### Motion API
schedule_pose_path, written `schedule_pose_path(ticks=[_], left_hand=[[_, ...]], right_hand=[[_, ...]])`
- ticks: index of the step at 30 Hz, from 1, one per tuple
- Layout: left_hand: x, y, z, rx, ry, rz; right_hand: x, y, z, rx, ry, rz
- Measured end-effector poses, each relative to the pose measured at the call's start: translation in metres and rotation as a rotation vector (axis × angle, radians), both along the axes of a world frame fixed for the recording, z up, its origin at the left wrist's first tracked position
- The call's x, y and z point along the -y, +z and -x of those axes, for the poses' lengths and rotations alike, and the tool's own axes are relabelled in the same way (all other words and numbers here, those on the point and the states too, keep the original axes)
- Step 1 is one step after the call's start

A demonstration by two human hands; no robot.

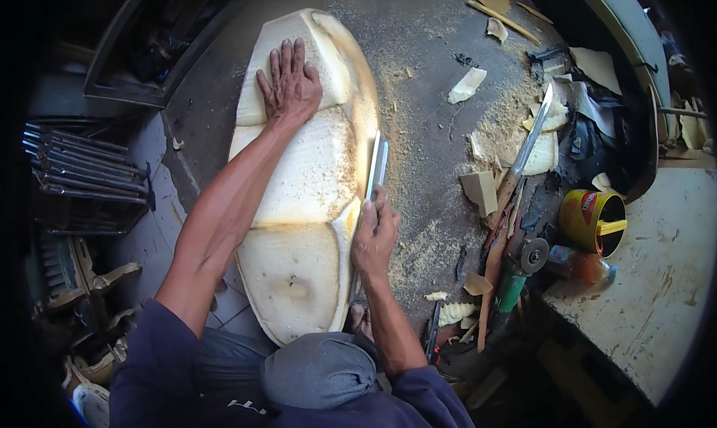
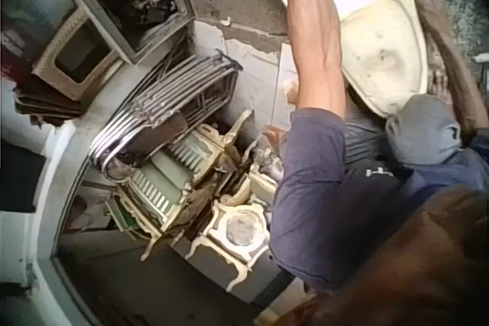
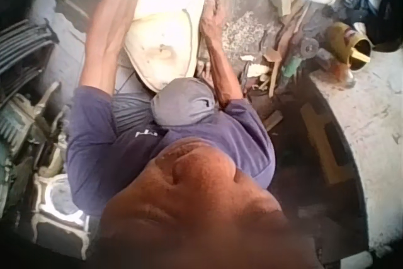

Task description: The person shapes a piece of seat foam by scraping the surface and edges with a metal scraper tool, removing material to smooth the contour, and then dusting off the loose foam particles by hand.

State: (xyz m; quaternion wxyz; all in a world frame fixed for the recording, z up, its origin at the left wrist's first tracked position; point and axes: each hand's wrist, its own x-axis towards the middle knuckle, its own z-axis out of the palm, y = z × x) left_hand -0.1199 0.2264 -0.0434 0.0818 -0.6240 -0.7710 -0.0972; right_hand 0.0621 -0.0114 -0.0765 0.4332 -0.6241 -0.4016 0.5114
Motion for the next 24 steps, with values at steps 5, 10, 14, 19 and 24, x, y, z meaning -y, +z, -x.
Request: schedule_pose_path(ticks=[5, 10, 14, 19, 24], left_hand=[[-0.004, 0.000, 0.014, -0.022, 0.027, -0.108], [0.003, -0.010, 0.015, -0.021, 0.072, -0.094], [-0.001, -0.005, -0.006, 0.049, 0.038, -0.100], [0.002, -0.002, 0.006, 0.020, 0.038, -0.113], [0.001, -0.005, -0.001, 0.026, 0.058, -0.130]], right_hand=[[0.008, 0.003, -0.018, -0.058, 0.119, 0.088], [0.042, 0.010, -0.014, -0.090, 0.060, 0.052], [-0.053, 0.005, -0.027, 0.001, 0.136, 0.071], [0.056, -0.008, -0.021, 0.017, 0.137, -0.068], [-0.018, -0.004, -0.014, -0.084, 0.021, -0.031]])
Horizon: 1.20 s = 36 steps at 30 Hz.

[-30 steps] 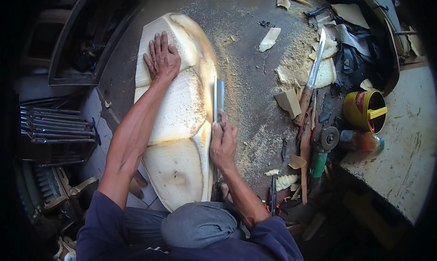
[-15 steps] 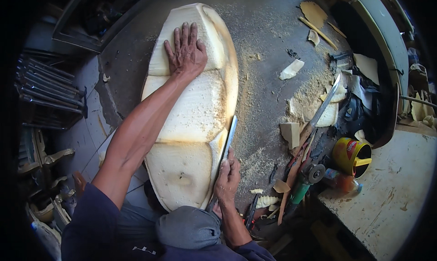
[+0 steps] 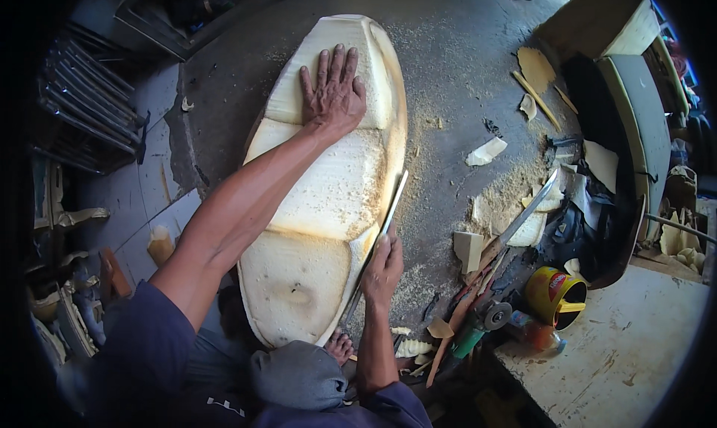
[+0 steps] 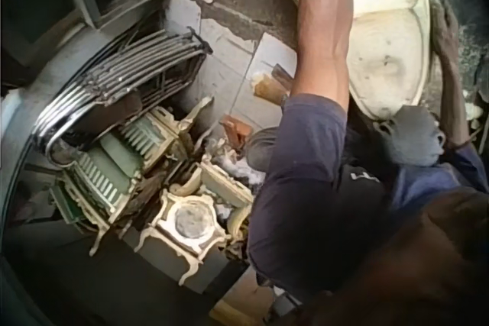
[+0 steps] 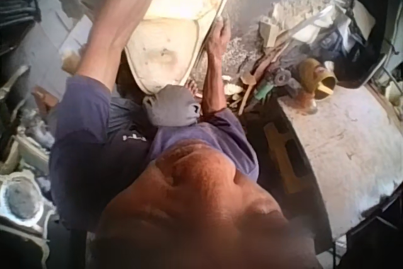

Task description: The person shapes a piece of seat foam by scraping the surface and edges with a metal scraper tool, removing material to smooth the contour, and then dusting off the loose foam particles by hand.

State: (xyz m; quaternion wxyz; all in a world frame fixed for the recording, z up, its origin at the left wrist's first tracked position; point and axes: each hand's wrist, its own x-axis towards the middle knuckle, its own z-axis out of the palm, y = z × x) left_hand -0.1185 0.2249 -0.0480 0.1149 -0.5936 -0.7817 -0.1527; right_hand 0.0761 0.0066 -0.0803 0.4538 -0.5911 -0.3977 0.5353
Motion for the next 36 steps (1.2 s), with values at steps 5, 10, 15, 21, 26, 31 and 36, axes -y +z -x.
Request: schedule_pose_path(ticks=[5, 10, 15, 21, 26, 31, 36], left_hand=[[-0.006, 0.003, 0.006, -0.009, 0.016, -0.031], [0.003, -0.002, -0.003, 0.006, -0.015, 0.006], [-0.010, -0.002, -0.004, -0.017, 0.009, 0.024], [-0.009, 0.001, 0.004, -0.062, 0.040, 0.100], [-0.018, 0.000, -0.015, -0.041, 0.037, 0.148], [-0.014, 0.004, 0.007, -0.080, 0.079, 0.174], [-0.013, 0.007, -0.009, -0.030, 0.066, 0.201]], right_hand=[[0.002, 0.003, -0.007, 0.073, 0.066, -0.049], [0.075, 0.016, -0.016, 0.032, 0.085, 0.077], [-0.052, -0.001, -0.022, 0.171, 0.141, 0.043], [0.077, -0.002, -0.021, 0.137, 0.134, -0.091], [-0.054, -0.014, -0.026, 0.051, 0.072, -0.034], [0.079, -0.001, -0.027, 0.090, 0.158, -0.128], [0.011, -0.005, -0.030, 0.054, 0.139, -0.068]])
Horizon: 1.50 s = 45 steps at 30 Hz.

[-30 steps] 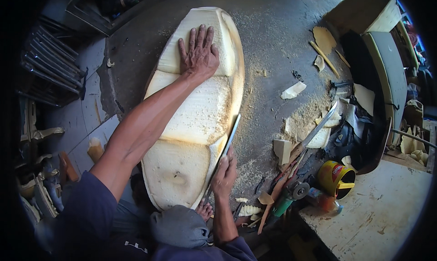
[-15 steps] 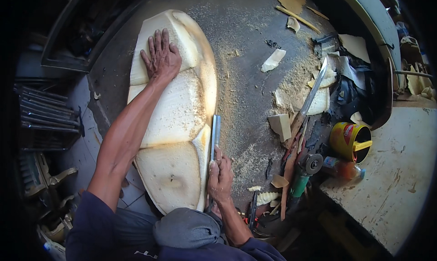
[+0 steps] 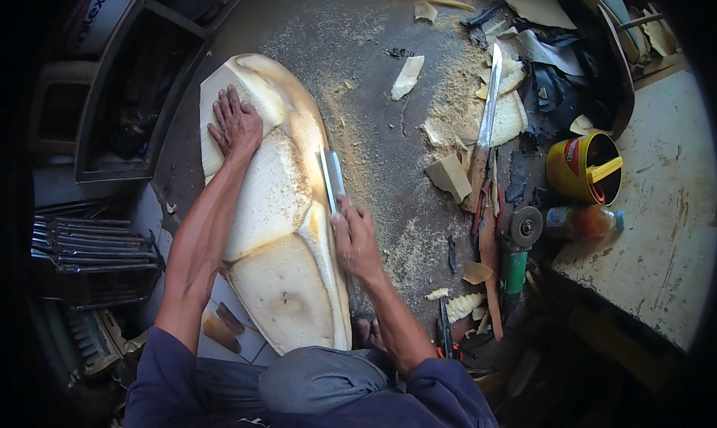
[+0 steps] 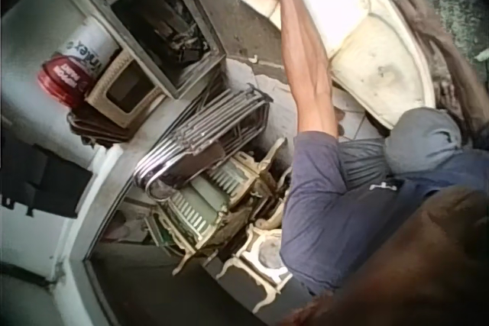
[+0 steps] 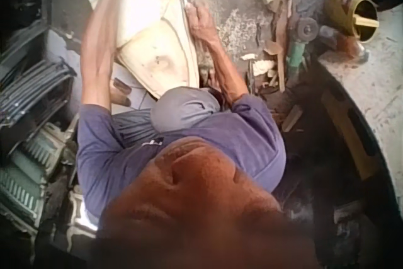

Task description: The person shapes a piece of seat foam by scraping the surface and edges with a metal scraper tool, removing material to smooth the contour, and then dusting off the loose foam particles by hand.

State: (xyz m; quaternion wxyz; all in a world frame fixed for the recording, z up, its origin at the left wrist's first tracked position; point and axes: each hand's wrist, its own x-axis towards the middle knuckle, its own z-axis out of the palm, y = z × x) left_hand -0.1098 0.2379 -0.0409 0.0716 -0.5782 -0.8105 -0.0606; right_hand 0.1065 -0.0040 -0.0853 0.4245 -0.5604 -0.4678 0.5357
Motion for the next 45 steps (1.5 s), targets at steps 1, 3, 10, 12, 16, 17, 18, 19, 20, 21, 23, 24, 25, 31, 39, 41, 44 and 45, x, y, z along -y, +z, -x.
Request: schedule_pose_path(ticks=[1, 3, 10, 12, 16, 17, 18, 19, 20, 21, 23, 24, 25, 31, 39, 41, 44, 45], left_hand=[[-0.002, -0.005, 0.001, -0.029, 0.008, 0.001], [-0.001, -0.004, 0.003, -0.050, 0.008, -0.005], [0.000, -0.002, 0.010, -0.074, 0.012, -0.043], [-0.003, -0.004, 0.003, -0.033, -0.023, -0.041], [0.004, -0.009, 0.011, -0.078, -0.008, -0.016], [0.003, -0.005, 0.021, -0.088, 0.009, -0.013], [-0.002, -0.001, 0.024, -0.084, 0.019, -0.023], [-0.002, 0.000, 0.021, -0.083, 0.017, -0.026], [0.000, -0.002, 0.018, -0.093, 0.021, -0.023], [0.001, -0.002, 0.019, -0.110, 0.019, -0.040], [0.000, -0.001, 0.007, -0.071, -0.006, -0.033], [0.002, -0.004, 0.001, -0.055, -0.023, -0.029], [-0.001, -0.006, 0.002, -0.055, -0.016, -0.022], [-0.003, -0.003, 0.027, -0.093, 0.000, -0.077], [0.003, -0.012, 0.007, -0.032, -0.039, -0.044], [0.004, -0.009, 0.020, -0.084, -0.029, -0.057], [0.002, -0.002, 0.025, -0.108, -0.024, -0.099], [0.001, -0.003, 0.012, -0.093, -0.041, -0.107]], right_hand=[[-0.032, -0.004, -0.001, -0.001, 0.022, 0.037], [-0.037, -0.004, 0.001, 0.011, 0.032, 0.057], [0.072, 0.011, 0.002, 0.032, 0.019, -0.094], [-0.001, 0.005, 0.001, 0.011, -0.013, -0.046], [-0.047, -0.007, 0.004, 0.034, 0.030, 0.025], [-0.016, 0.006, 0.012, -0.025, -0.008, -0.002], [0.020, 0.011, 0.008, -0.018, 0.038, -0.029], [0.058, 0.008, 0.003, 0.017, 0.020, -0.120], [0.076, 0.005, 0.000, 0.006, 0.024, -0.118], [0.086, 0.000, 0.001, -0.020, 0.028, -0.100], [0.058, 0.002, -0.004, -0.051, 0.005, 0.003], [0.017, 0.001, -0.004, -0.036, -0.006, 0.042], [-0.025, -0.005, 0.001, -0.033, -0.013, 0.062], [0.035, 0.010, 0.012, -0.045, -0.012, 0.012], [-0.054, -0.009, 0.013, -0.012, -0.088, 0.101], [-0.060, 0.006, 0.020, -0.025, -0.067, 0.156], [0.052, 0.008, 0.019, -0.015, -0.024, -0.016], [0.084, 0.000, 0.012, 0.023, -0.044, -0.077]])
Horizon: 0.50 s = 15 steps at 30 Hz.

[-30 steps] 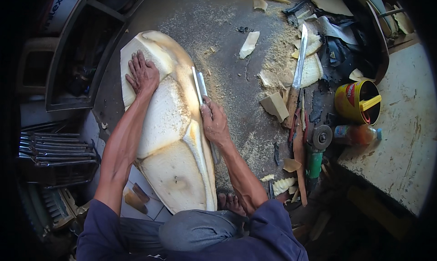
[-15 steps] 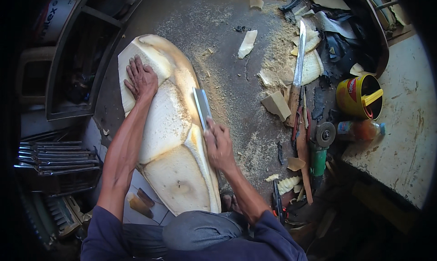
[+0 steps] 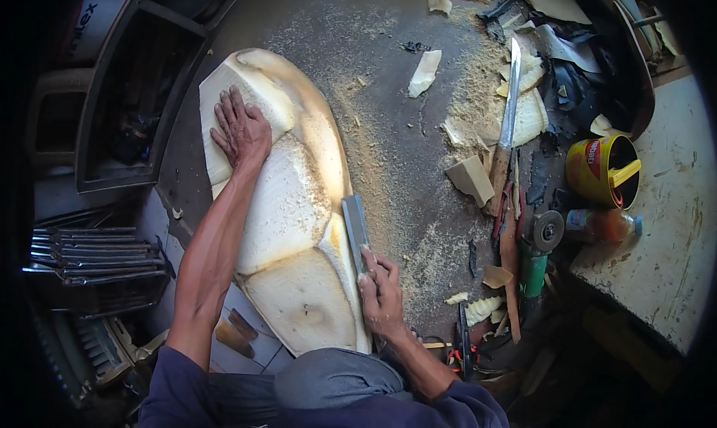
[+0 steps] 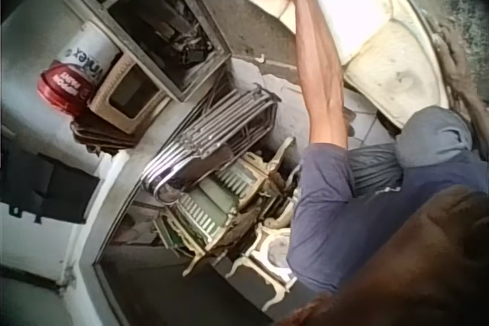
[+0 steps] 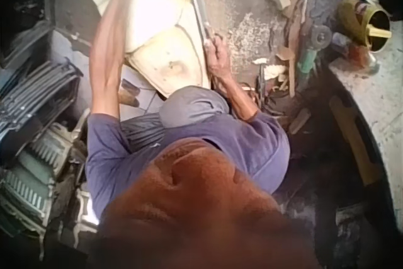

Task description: The person shapes a piece of seat foam by scraping the surface and edges with a metal scraper tool, removing material to smooth the contour, and then dusting off the loose foam particles by hand.

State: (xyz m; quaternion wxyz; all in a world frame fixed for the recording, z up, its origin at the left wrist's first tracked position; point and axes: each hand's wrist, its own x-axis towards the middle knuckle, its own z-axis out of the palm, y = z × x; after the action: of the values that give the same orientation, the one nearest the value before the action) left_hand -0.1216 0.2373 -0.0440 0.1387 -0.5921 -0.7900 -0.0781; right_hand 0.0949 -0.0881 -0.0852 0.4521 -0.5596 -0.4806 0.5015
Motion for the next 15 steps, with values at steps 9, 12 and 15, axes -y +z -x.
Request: schedule_pose_path(ticks=[9, 12, 15], left_hand=[[0.015, -0.015, 0.007, -0.045, -0.017, -0.042], [0.015, -0.010, 0.006, -0.048, -0.015, -0.089], [0.011, -0.009, 0.006, -0.034, -0.053, -0.102]], right_hand=[[-0.136, -0.010, 0.019, -0.016, -0.049, 0.196], [-0.017, -0.007, 0.009, -0.005, -0.006, 0.069], [-0.015, 0.008, 0.008, -0.005, -0.028, 0.147]])
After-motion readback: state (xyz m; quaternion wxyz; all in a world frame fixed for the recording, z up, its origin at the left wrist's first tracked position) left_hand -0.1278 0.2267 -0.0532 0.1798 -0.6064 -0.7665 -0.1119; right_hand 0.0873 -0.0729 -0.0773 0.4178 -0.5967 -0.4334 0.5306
